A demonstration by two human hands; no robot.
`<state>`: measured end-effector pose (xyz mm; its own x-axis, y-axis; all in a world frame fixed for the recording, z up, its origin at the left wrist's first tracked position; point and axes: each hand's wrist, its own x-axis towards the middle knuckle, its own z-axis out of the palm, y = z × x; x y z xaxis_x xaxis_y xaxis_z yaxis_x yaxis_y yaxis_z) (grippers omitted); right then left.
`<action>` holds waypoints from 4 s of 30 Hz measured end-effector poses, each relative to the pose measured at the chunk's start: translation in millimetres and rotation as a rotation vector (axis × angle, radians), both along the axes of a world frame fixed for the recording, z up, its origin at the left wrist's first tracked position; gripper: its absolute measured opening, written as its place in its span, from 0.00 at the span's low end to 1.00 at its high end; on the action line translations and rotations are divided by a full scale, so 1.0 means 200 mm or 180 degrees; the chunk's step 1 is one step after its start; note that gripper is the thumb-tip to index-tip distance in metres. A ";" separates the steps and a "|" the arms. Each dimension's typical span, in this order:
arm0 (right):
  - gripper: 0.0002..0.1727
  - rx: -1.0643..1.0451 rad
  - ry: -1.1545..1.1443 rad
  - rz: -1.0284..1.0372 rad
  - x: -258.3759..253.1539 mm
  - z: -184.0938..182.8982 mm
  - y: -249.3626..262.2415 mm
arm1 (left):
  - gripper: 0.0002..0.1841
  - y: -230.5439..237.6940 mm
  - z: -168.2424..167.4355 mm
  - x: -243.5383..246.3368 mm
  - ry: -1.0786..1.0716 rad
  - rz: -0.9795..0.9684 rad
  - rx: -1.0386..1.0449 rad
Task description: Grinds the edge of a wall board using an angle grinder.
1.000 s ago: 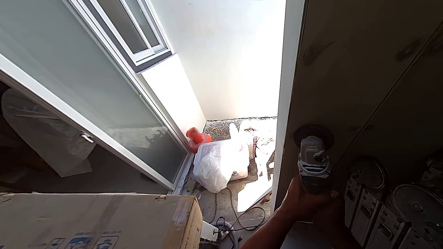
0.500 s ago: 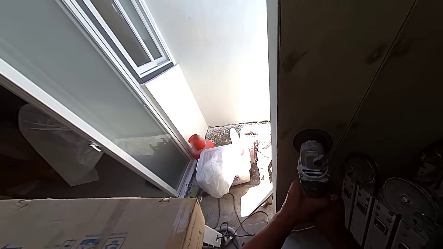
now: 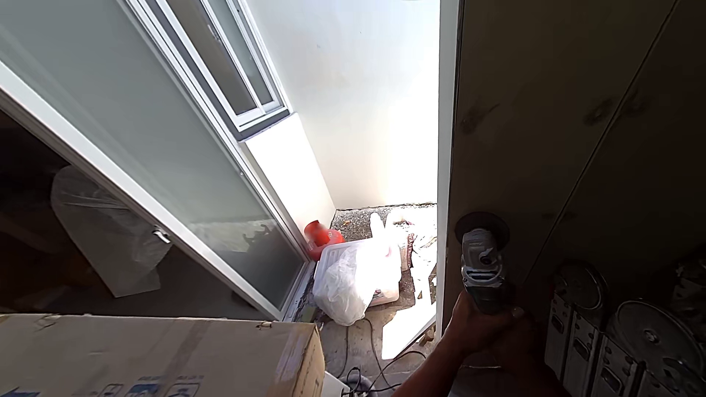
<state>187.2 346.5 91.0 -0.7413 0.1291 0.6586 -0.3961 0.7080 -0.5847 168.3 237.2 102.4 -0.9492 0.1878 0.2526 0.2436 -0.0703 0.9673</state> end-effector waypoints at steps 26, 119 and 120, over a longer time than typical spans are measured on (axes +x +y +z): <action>0.43 -0.1134 -0.1081 0.0636 0.44 -0.56 0.27 | 0.35 0.24 -0.49 0.44 -0.0683 -0.0031 -0.0291; 0.47 -0.0435 -0.0681 -0.0110 0.08 -1.03 -0.06 | 0.34 -0.07 -0.96 0.05 -0.0484 -0.0311 0.0021; 0.47 -0.0432 -0.0671 -0.0119 0.09 -1.02 -0.06 | 0.34 -0.07 -0.95 0.05 -0.0513 -0.0319 0.0035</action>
